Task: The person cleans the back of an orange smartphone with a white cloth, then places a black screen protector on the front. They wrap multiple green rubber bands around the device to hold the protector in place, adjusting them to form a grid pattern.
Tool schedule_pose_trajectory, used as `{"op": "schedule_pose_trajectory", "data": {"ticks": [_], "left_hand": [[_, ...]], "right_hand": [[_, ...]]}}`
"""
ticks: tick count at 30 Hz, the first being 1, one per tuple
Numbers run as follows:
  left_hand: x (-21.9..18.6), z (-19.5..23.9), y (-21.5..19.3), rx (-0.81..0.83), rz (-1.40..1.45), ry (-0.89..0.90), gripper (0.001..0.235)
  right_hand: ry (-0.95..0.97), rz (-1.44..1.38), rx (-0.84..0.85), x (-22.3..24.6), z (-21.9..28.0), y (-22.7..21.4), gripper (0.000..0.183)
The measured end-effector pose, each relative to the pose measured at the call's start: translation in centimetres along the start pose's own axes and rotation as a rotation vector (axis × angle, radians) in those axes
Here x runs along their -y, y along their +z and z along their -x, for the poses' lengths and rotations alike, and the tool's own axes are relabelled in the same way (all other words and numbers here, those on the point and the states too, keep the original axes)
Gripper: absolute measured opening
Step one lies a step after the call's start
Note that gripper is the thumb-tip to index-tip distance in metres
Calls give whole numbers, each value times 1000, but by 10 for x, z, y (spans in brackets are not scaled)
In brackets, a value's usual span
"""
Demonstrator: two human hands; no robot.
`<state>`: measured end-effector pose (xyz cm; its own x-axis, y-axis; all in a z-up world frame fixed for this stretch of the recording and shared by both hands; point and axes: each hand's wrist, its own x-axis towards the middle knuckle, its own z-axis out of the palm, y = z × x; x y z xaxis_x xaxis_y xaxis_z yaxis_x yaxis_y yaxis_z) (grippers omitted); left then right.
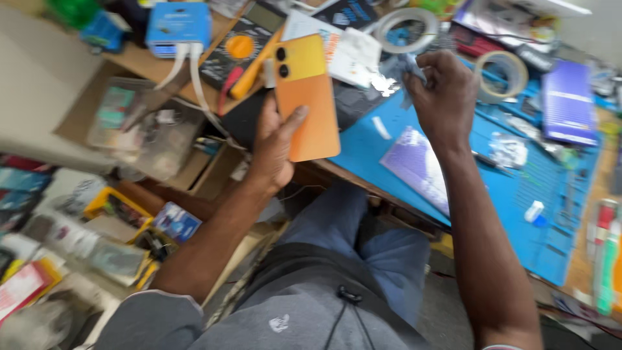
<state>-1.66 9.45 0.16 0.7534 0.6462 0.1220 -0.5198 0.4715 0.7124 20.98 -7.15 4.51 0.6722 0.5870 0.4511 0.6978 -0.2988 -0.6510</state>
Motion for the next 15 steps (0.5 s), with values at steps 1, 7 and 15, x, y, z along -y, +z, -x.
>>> {"op": "schedule_pose_trajectory", "data": {"ticks": [1,7,15], "left_hand": [[1,2,3,-1,-6,-3,47],[14,3,35,57,-42,-68,51],[1,15,30,25,-111,-54,47]], "right_hand": [[159,-45,20,-4,5,-14,24],[-240,22,97,-38,24,-66,55],[296,-155,-490,-139,-4,-202,20]]}}
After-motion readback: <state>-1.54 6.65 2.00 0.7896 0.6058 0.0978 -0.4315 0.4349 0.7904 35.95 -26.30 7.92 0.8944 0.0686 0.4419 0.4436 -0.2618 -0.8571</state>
